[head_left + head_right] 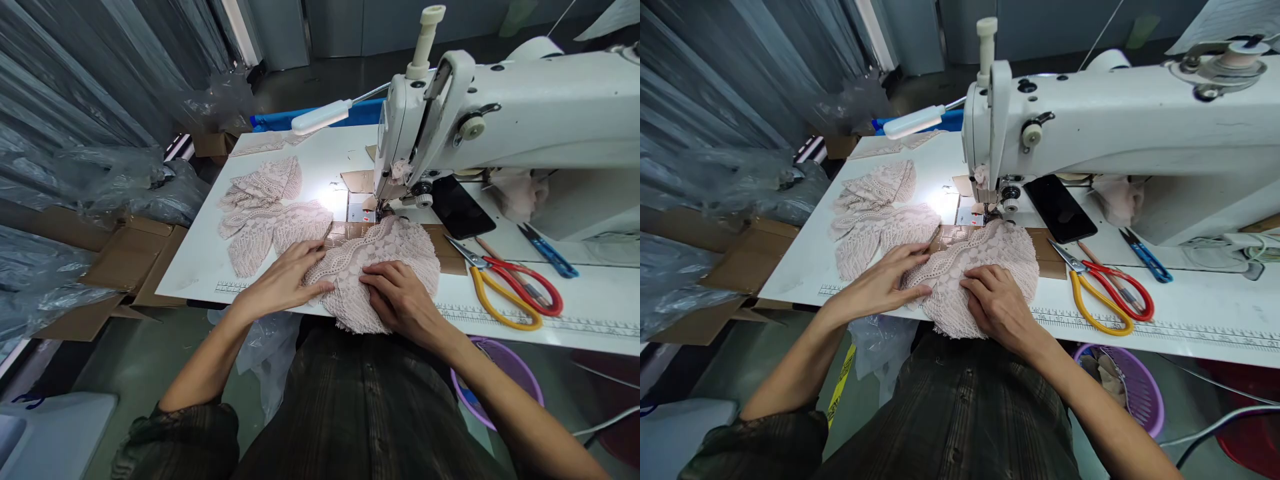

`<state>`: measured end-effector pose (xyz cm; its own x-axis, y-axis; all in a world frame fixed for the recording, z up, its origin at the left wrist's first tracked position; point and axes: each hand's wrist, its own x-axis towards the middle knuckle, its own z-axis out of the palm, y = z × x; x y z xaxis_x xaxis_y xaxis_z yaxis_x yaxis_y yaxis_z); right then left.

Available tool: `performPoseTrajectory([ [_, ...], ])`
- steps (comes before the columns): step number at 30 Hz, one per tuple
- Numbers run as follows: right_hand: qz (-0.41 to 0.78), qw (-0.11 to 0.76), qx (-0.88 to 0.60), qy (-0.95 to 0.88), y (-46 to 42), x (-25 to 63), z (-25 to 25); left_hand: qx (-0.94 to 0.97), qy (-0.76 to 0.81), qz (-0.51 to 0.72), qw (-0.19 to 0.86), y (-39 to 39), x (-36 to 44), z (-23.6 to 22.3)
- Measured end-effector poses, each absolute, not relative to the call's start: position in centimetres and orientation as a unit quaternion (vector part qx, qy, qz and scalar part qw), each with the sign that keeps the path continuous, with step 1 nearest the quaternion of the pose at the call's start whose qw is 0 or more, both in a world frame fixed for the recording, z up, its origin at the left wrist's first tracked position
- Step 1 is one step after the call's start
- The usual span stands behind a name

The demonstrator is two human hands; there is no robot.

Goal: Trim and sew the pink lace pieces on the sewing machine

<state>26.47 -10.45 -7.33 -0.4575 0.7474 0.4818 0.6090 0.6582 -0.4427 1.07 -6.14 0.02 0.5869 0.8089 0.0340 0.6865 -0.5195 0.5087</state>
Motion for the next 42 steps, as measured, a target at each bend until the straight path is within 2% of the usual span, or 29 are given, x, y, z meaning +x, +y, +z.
performPoseTrajectory([
  [3, 0.107, 0.339, -0.402, -0.844, -10.7, 26.5, -7.4, 0.879, 0.434, 0.106, 0.168, -5.8, 2.1, -1.0],
  [7, 0.121, 0.355, -0.403, -0.835, -10.8, 26.7, -7.0, 0.854, 0.478, 0.125, 0.162, -6.3, 2.3, -0.5],
  [11, 0.132, 0.402, -0.391, -0.817, -9.7, 26.1, -5.1, 0.818, 0.505, 0.226, 0.155, -7.3, 2.9, -0.6],
  [15, 0.165, 0.371, -0.310, -0.860, -7.2, 24.6, -3.2, 0.816, 0.468, 0.313, 0.129, -8.0, 4.2, -0.9],
  [18, 0.211, 0.367, -0.280, -0.862, -5.5, 23.8, -3.2, 0.787, 0.487, 0.337, 0.176, -8.0, 4.4, -0.8],
  [21, 0.243, 0.360, -0.318, -0.843, -4.6, 23.5, -3.6, 0.734, 0.524, 0.362, 0.233, -7.6, 3.7, -0.8],
  [29, 0.227, 0.336, -0.333, -0.851, -5.1, 23.1, -3.4, 0.735, 0.475, 0.337, 0.347, -6.1, 2.1, -2.3],
  [37, 0.172, 0.311, -0.365, -0.861, -5.3, 23.0, -3.9, 0.714, 0.518, 0.376, 0.282, -6.3, 2.3, -2.4],
  [42, 0.108, 0.380, -0.430, -0.812, -5.5, 26.2, -3.9, 0.785, 0.539, 0.252, 0.173, -5.6, 0.1, -0.2],
])
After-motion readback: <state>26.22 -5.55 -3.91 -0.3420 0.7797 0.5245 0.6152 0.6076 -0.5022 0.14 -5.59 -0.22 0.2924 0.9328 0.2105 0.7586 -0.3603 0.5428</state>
